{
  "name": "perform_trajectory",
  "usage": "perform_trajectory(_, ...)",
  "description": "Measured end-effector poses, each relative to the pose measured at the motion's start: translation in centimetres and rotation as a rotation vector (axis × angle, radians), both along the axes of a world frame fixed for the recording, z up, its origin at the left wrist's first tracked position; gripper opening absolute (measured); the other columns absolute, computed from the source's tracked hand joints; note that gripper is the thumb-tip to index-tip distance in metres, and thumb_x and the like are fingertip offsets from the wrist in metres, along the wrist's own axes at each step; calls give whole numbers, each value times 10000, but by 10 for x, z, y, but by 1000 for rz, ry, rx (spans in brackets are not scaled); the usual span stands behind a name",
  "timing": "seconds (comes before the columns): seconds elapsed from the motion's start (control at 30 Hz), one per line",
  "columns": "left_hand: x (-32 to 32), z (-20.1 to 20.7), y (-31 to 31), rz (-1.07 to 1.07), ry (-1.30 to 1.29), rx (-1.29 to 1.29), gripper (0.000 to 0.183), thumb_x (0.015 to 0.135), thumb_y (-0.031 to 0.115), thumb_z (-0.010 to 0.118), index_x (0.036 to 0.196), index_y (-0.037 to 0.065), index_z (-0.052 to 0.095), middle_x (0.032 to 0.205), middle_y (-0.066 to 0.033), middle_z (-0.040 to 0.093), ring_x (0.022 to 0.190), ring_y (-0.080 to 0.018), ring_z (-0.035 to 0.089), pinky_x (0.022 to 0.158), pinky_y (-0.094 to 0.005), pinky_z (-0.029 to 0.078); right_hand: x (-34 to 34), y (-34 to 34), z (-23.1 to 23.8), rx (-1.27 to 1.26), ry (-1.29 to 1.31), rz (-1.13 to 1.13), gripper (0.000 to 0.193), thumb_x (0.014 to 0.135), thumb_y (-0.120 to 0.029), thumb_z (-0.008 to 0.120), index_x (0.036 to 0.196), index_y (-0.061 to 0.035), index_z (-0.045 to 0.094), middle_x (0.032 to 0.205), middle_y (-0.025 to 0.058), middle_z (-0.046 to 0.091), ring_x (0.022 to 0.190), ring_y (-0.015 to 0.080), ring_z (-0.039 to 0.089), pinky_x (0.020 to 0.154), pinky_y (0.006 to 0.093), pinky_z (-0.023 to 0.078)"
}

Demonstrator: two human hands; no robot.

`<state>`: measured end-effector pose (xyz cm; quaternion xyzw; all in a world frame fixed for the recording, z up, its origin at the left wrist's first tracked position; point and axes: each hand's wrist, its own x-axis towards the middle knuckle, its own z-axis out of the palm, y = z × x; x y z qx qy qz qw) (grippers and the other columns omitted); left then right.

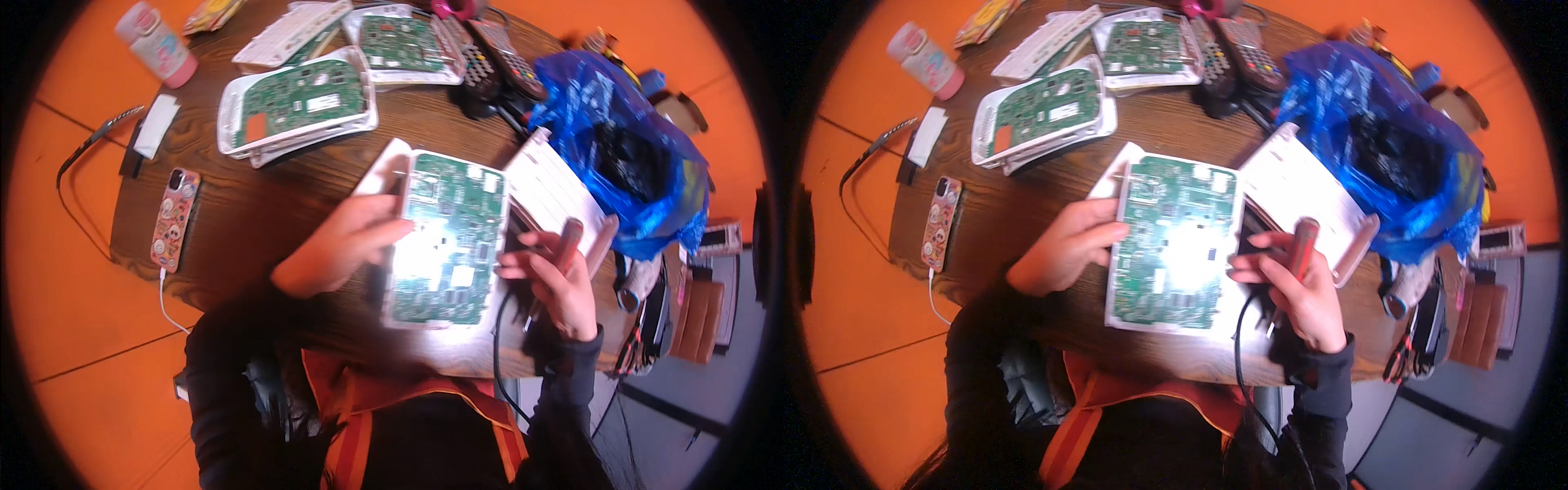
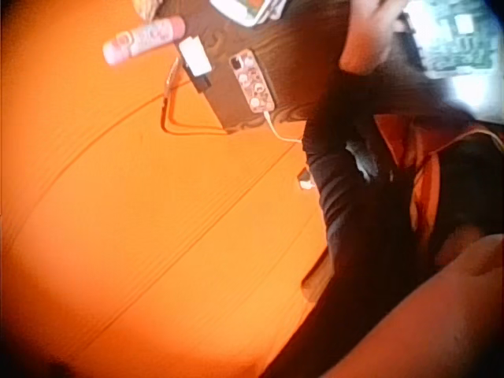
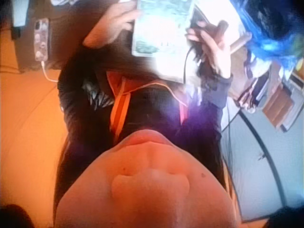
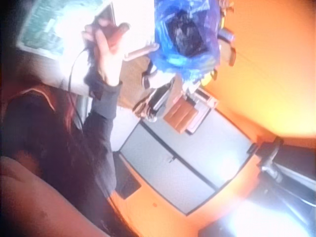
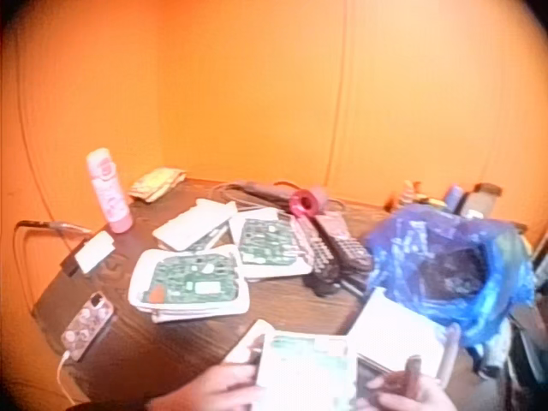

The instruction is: The person opens a remote control to reveal its internal circuit board, then closes it and sets it aside. They then use a screwdriver to remove screws from a white electronic device and pry it open with a red tool, exposing the internal circuit board.

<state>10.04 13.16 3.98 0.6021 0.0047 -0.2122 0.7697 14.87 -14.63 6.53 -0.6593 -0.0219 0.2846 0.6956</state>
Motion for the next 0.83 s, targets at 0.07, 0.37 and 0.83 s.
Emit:
perform_trajectory(0.07,-9,3,8,15,71,38,311,862,189,472,1094,-12,522,968,-68,589,846,-121,566,703,-242,463,2,-3,-2,87,-45,37,258,848,-22,501,1083,74,455,872,169,612,750,212,622,696,277,491)
perform_trajectory(0.37,-71,21,41,150,205,-61,346,837,147,472,1092,-84,499,1013,-127,594,884,-158,591,788,-266,470,-4,-32,26,434,-448,-237,184,827,-184,561,827,-49,435,457,-33,378,285,47,296,297,185,223)
perform_trajectory(0.83,-62,13,4,170,-215,743,257,840,87,551,1052,-58,548,850,-88,591,769,-146,574,660,-245,456,-62,-52,118,216,-888,365,128,806,-204,533,829,-82,500,577,-22,539,403,50,466,406,163,320)
